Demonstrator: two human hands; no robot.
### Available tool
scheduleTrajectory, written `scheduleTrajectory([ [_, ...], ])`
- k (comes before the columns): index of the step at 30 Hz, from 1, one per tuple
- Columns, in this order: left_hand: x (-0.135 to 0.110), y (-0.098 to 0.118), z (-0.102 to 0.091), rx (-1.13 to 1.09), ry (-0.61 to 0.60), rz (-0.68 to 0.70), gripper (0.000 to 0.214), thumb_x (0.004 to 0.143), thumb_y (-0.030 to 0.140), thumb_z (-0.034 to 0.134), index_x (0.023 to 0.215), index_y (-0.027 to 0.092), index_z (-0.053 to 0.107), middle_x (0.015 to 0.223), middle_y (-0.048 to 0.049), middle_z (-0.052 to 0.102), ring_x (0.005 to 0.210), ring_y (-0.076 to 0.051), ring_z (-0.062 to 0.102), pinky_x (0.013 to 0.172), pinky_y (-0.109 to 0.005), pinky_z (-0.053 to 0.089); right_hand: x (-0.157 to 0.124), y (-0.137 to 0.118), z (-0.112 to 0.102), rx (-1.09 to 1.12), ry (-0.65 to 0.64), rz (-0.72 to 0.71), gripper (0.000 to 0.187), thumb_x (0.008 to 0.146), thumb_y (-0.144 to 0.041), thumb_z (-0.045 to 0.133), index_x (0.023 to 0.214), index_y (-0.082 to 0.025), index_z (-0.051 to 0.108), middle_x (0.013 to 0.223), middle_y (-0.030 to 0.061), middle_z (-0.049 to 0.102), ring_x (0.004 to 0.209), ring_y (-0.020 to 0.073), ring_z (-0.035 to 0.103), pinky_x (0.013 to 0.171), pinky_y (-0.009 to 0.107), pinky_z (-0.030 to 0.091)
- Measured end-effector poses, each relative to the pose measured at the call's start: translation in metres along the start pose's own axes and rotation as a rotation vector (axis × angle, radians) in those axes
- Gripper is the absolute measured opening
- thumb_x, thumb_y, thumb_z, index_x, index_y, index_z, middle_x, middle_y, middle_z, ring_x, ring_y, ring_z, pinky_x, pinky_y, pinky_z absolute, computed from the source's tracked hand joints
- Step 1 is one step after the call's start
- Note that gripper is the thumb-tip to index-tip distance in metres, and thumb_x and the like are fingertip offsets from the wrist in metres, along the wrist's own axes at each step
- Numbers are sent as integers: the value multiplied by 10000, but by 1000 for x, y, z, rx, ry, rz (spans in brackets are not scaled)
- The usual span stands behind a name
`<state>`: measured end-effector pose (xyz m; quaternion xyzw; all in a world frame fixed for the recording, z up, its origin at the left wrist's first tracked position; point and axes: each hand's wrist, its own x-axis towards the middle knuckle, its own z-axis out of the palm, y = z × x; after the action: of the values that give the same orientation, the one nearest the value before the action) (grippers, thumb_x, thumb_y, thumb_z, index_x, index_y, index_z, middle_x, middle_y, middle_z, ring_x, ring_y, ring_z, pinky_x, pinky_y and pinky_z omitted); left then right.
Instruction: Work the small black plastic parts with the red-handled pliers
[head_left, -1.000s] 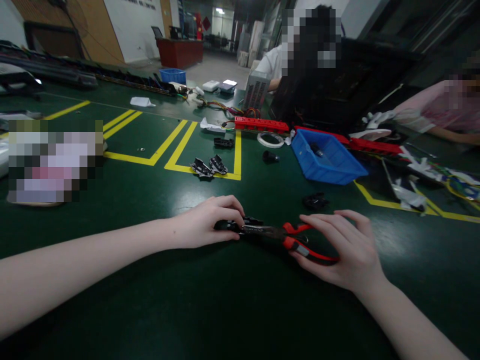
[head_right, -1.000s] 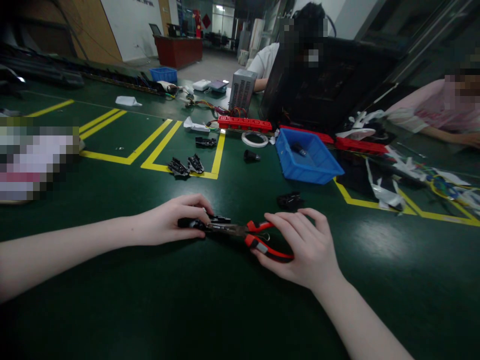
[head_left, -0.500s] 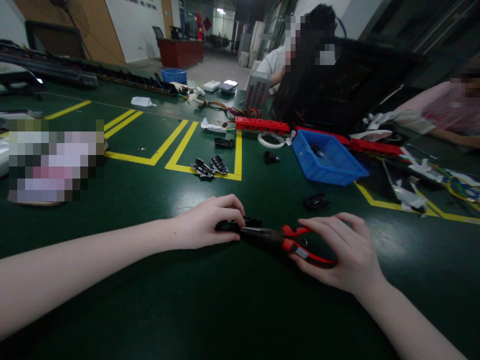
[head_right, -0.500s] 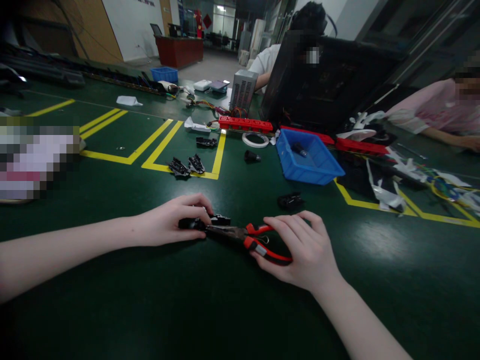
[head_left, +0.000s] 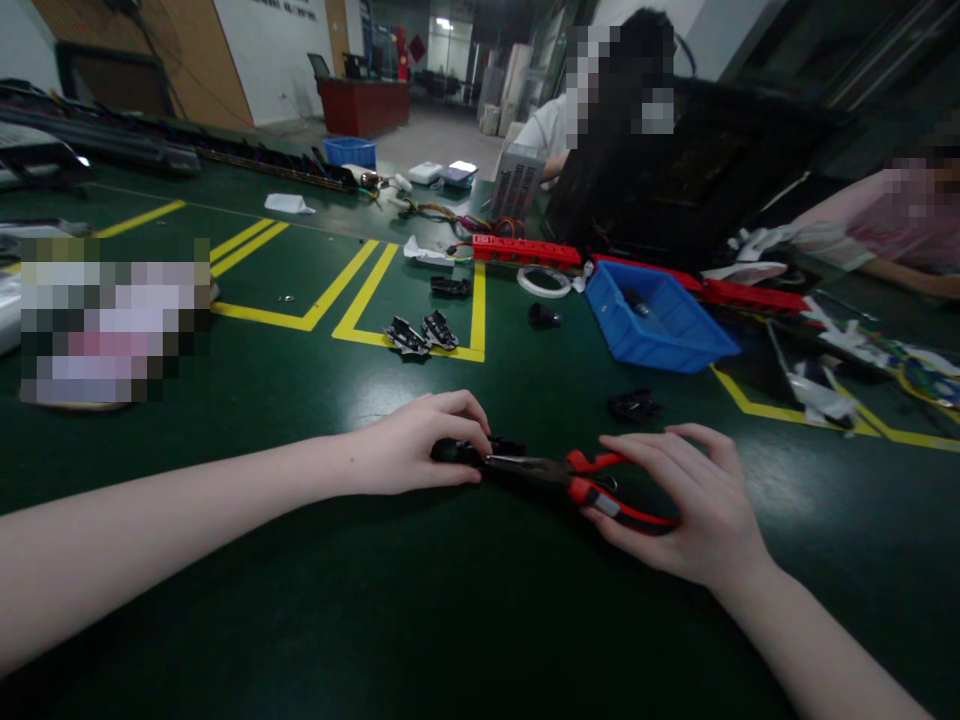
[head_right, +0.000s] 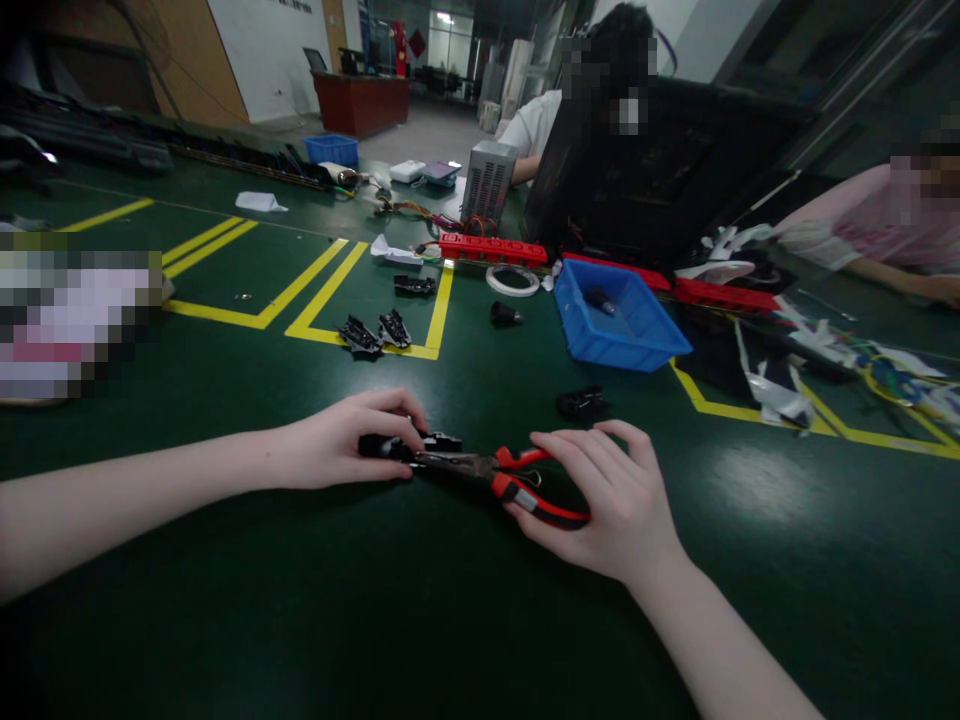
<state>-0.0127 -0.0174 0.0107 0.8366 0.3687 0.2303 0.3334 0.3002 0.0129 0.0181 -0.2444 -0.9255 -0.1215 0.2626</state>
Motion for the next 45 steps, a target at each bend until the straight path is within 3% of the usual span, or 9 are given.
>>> scheduleTrajectory([
  [10,0,2,-1,-14,-12,-25,136,886,230,680,1015,185,678,1186,-62,553,1092,-222,570,943,-409,505,-1,-1,5,75,-35,57,401,808,-397,696,1127,-188,572,981,84,730,821,250,688,846,441,432],
  [45,0,3,-2,26,-38,-6,148,893,224,681,1039,208,667,1218,-46,557,1145,-227,538,978,-418,433,-5,7,4,80,-93,-3,432,821,-403,682,1151,-155,555,998,97,704,866,246,667,865,431,411],
])
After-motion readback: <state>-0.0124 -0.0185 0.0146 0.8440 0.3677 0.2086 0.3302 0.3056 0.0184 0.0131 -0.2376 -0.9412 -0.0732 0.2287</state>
